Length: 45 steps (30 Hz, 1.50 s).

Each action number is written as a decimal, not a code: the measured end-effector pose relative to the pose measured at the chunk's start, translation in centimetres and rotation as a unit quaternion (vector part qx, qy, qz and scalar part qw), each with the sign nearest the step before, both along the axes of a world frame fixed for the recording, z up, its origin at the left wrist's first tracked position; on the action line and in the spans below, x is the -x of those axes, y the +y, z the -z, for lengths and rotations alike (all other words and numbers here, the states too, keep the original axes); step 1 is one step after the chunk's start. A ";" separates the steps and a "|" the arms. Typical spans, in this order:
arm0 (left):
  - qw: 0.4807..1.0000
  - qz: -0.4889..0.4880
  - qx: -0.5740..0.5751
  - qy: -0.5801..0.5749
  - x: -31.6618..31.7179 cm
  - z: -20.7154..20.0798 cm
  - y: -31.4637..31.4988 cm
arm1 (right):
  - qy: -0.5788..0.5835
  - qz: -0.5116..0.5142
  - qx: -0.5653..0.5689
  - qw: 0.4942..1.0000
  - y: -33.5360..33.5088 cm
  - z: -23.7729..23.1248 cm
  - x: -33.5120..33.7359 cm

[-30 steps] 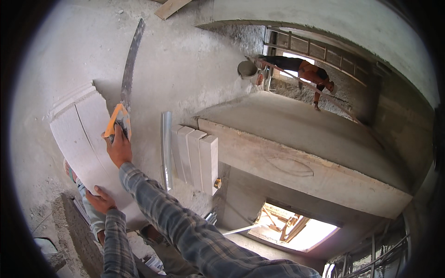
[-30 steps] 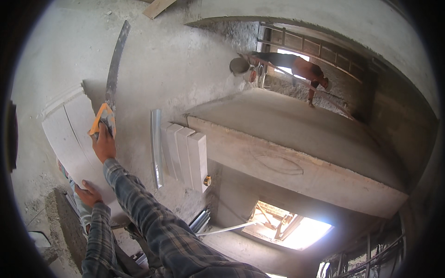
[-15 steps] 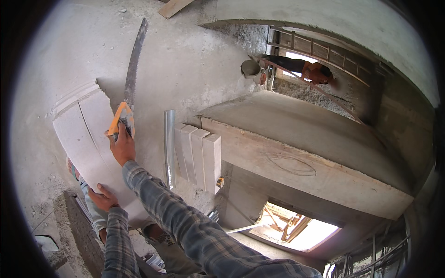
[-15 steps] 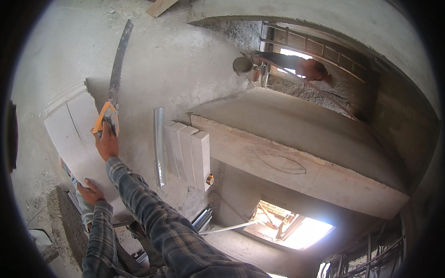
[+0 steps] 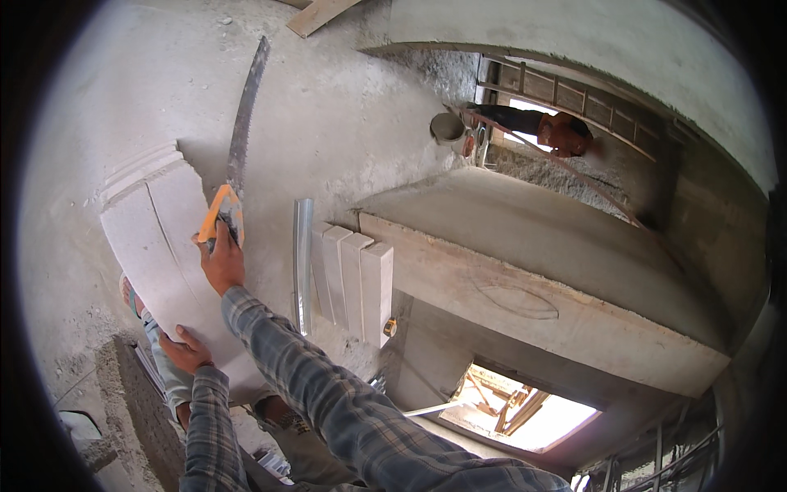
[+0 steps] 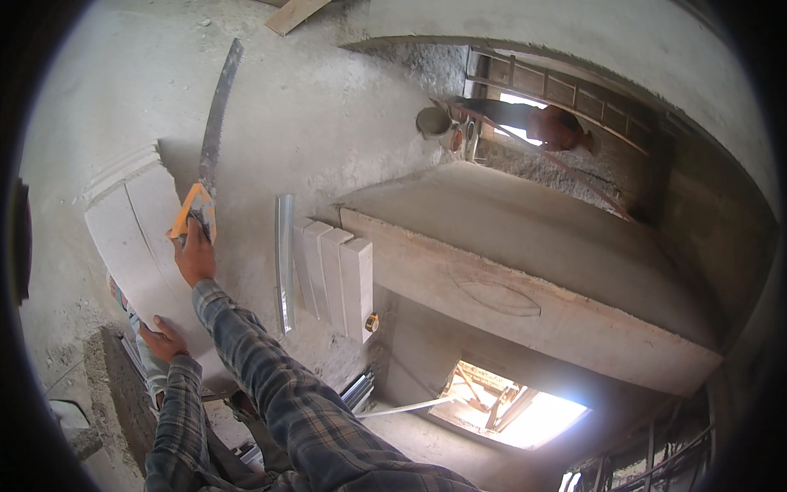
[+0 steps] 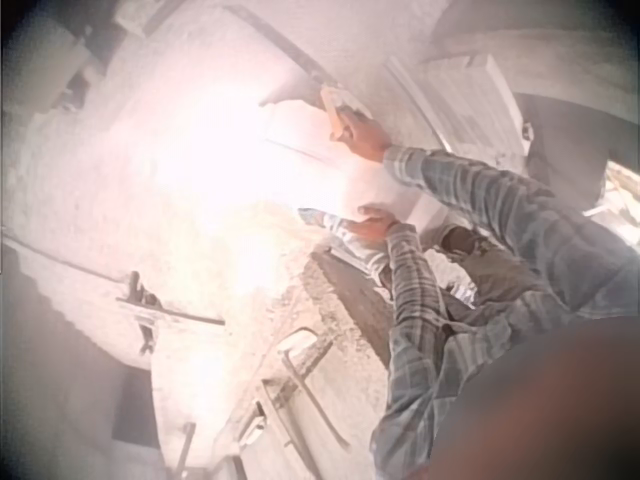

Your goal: The person measures a white plasterboard sheet with a tape measure, marks it, and then uses a hand saw to cut the sheet into smaller pieces. The cut pieces are stacked on the floor.

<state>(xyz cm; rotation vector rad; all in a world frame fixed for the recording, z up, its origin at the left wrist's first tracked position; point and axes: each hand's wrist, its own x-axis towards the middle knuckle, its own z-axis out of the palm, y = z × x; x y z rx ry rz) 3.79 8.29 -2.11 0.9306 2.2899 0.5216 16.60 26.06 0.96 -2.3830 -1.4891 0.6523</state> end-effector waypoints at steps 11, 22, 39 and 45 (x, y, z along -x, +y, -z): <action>1.000 0.006 -0.007 0.009 0.0 -0.2 0.0 | 0.018 -0.011 0.041 0.999 0.3 -0.4 -0.2; 1.000 0.012 -0.001 0.007 -0.1 -0.3 -0.1 | 0.016 -0.015 0.026 0.999 0.4 -0.8 -0.1; 0.998 0.003 0.060 0.017 0.2 -1.0 -0.3 | -0.062 -0.030 -0.001 0.998 -0.8 0.9 -0.4; 0.999 -0.027 0.017 -0.043 -0.2 -2.7 1.3 | -0.007 0.013 0.042 0.999 0.5 -1.3 0.0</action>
